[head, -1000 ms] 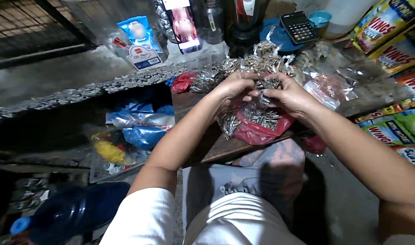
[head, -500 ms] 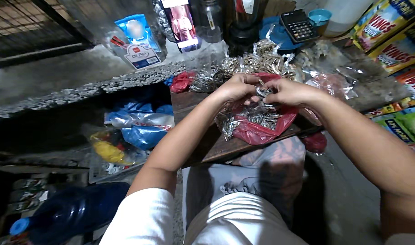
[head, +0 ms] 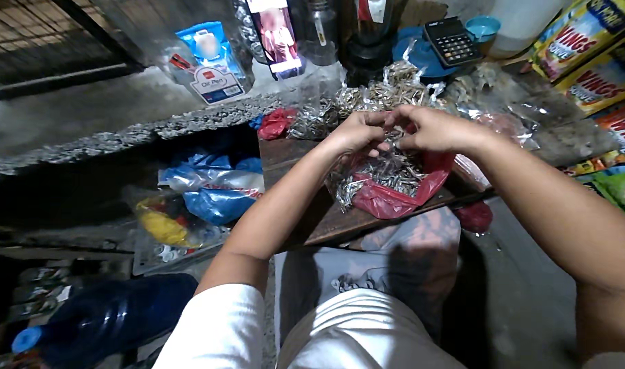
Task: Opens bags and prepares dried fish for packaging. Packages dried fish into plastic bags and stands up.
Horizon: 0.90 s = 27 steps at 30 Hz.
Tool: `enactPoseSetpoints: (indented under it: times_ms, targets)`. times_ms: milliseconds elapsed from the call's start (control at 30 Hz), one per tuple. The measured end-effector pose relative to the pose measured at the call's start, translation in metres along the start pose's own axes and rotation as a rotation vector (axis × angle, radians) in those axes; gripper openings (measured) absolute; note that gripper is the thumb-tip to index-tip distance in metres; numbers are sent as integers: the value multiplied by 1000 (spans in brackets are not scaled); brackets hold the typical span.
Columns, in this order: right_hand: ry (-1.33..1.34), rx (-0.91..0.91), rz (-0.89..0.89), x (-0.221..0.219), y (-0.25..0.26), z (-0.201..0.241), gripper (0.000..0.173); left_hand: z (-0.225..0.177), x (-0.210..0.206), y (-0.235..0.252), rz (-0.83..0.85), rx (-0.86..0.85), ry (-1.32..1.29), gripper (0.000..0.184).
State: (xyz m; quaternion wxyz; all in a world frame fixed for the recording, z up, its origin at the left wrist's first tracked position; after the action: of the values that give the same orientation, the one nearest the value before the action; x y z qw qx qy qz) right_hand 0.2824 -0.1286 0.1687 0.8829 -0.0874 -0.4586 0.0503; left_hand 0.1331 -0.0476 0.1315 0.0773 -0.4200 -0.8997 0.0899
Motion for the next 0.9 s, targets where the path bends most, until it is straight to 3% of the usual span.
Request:
enactPoseSetpoints:
  times_ms: [133,267,400,433,500,567,633,767,900]
  targets:
    - [-55,45,46,-7,3,0,23,0,-1,0,28,-13,-7,44]
    - [-135,119,85,-8,4,4,21,-2,-4,-5,55,-14,10,44]
    - [-38,102,-47,8,-7,7,25,-3,2,-7,50,-19,-14,44]
    - [-24,78,-67,9,-9,3,28,-2,4,-8,40,-15,-7,46]
    - [-64,25,-46,3,-9,-11,54,-1,7,-7,34,-8,4,50]
    - [-271,-67,36,-12,-9,-24,83,1,9,-7,34,-7,7,51]
    - [-462,-160,101,-29,-12,-24,97,2,8,-6,43,-5,6,51]
    - [-505,-230,96,-48,-12,-20,82,3,6,-7,43,0,11,51]
    - [-394,-130,-20,-44,-5,-35,37,4,7,-8,36,2,12,51]
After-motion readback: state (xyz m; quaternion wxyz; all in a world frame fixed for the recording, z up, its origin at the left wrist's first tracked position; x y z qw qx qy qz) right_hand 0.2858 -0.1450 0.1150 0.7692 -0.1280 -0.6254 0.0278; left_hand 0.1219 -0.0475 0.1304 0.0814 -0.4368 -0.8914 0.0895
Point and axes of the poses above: each hand's wrist, its own y-axis towards the middle knuckle, its own x-axis out of the back of the hand, z = x × y, the point moved 1 cm from there along y, towards the middle knuckle, and after that the axes turned 4 degrees about -z, right-handed, at the moved point
